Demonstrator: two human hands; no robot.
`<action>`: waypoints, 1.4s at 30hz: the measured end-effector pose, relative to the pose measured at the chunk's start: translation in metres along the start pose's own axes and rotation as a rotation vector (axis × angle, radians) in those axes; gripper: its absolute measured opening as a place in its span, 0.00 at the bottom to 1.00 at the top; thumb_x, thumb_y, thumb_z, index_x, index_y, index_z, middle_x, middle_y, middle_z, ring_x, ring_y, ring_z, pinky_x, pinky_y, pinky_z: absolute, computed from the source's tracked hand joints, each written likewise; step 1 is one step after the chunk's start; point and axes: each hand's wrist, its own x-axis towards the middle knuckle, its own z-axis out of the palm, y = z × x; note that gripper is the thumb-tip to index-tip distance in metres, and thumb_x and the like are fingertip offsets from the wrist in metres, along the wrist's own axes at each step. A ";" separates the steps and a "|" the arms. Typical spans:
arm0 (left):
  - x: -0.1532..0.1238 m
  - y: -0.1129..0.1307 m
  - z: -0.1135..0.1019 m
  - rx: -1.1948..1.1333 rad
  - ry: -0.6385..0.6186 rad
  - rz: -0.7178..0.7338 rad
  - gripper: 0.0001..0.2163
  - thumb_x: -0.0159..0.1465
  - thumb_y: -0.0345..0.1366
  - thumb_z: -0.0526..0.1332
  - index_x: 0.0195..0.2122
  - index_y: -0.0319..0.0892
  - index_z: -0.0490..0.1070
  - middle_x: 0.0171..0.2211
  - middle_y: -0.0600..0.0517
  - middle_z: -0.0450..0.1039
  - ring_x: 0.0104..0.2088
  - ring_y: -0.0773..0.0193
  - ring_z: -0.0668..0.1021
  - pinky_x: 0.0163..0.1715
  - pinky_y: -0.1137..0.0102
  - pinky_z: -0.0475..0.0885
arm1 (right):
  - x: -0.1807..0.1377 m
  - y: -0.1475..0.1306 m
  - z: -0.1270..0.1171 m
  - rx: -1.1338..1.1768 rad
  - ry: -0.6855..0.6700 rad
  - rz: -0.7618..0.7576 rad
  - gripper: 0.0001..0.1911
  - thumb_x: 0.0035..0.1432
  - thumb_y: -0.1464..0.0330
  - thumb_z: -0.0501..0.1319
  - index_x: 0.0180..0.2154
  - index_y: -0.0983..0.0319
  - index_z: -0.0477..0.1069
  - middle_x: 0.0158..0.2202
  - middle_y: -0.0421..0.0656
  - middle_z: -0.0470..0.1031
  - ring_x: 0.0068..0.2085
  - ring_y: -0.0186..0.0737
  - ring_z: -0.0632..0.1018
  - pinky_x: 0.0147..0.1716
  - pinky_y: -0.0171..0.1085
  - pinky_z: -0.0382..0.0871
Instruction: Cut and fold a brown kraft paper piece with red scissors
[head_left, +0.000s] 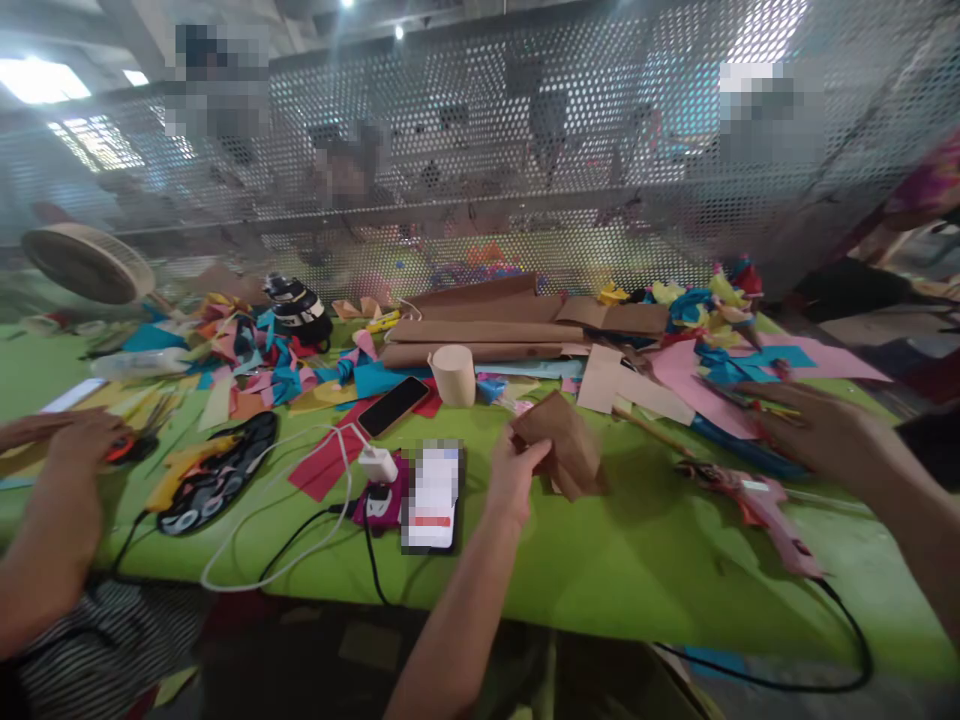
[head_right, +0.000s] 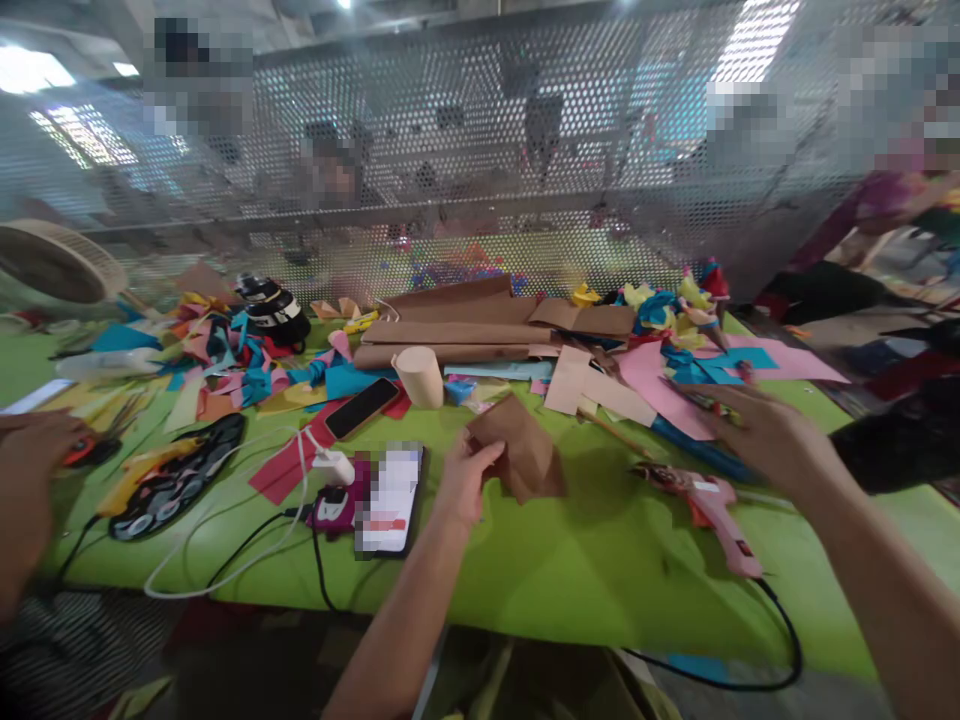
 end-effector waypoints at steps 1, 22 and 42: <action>0.000 0.000 0.000 -0.002 0.000 -0.005 0.21 0.43 0.32 0.76 0.40 0.42 0.77 0.37 0.50 0.82 0.36 0.60 0.80 0.32 0.70 0.72 | -0.005 -0.017 0.003 0.035 -0.047 -0.060 0.18 0.63 0.49 0.61 0.44 0.50 0.83 0.46 0.49 0.84 0.46 0.58 0.83 0.47 0.53 0.75; -0.006 0.000 0.006 -0.089 -0.032 -0.105 0.19 0.42 0.34 0.77 0.36 0.40 0.79 0.33 0.50 0.83 0.32 0.62 0.81 0.36 0.68 0.75 | -0.050 -0.131 0.093 0.489 -0.153 -0.444 0.20 0.61 0.77 0.60 0.43 0.48 0.84 0.56 0.42 0.81 0.58 0.51 0.77 0.56 0.53 0.74; -0.003 -0.006 0.004 -0.203 0.010 -0.180 0.16 0.49 0.34 0.76 0.39 0.43 0.78 0.38 0.51 0.83 0.40 0.59 0.83 0.41 0.68 0.75 | -0.055 -0.140 0.094 0.298 -0.130 -0.467 0.20 0.59 0.75 0.63 0.44 0.46 0.84 0.65 0.42 0.71 0.61 0.59 0.71 0.59 0.62 0.67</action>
